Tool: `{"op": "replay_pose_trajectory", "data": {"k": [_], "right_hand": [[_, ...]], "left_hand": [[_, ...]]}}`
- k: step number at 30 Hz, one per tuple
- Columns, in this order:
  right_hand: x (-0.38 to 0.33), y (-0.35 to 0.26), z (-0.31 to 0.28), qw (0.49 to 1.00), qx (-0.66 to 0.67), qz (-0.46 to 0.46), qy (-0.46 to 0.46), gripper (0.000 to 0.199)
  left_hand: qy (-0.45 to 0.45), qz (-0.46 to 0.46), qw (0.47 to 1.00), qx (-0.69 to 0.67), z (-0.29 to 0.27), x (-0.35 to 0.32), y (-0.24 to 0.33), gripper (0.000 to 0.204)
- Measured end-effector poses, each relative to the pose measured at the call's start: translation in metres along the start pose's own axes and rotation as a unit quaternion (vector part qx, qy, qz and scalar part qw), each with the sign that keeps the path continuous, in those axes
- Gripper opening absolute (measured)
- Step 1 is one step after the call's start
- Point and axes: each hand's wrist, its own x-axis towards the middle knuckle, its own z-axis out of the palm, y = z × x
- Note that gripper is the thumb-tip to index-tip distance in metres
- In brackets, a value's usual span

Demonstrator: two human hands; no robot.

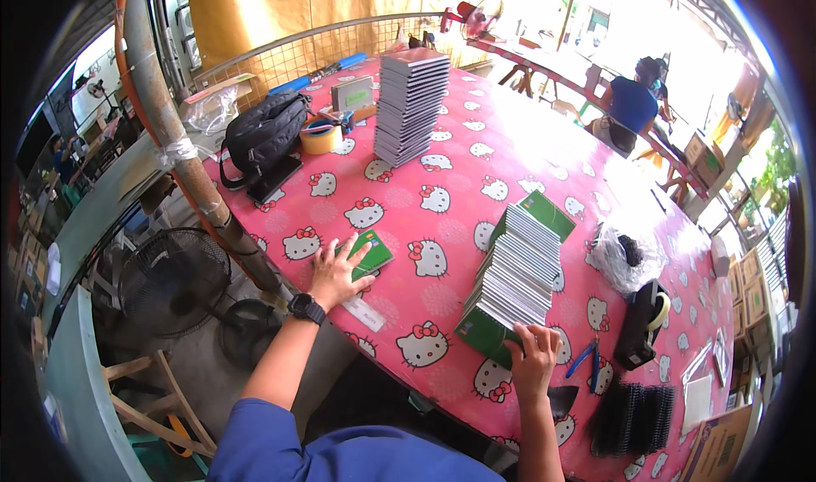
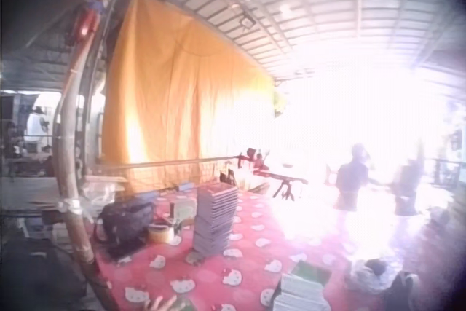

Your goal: The person binds small green notepads by hand, inserting metal spiral coils into the pre-punched holes and then crimping the ends of the coils.

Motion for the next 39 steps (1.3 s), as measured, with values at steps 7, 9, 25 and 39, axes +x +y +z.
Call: {"op": "replay_pose_trajectory", "data": {"k": [7,9,25,39], "right_hand": [[0.000,-0.022,-0.007,0.994,0.063,0.039,0.076,0.023],[-0.008,-0.038,-0.015,0.979,0.192,0.062,-0.026,0.022],[-0.068,-0.053,0.020,0.767,0.531,0.356,0.046,0.035],[-0.048,-0.073,0.028,0.752,0.516,0.402,0.080,0.010]], "left_hand": [[-0.024,-0.069,0.997,0.022,-0.009,0.039,-0.014,0.079],[-0.110,-0.093,0.989,-0.013,-0.013,0.040,-0.009,0.083],[-0.096,-0.113,0.989,0.018,-0.021,0.036,-0.017,0.096],[-0.006,0.050,0.796,-0.603,-0.018,-0.074,0.179,0.057]]}}
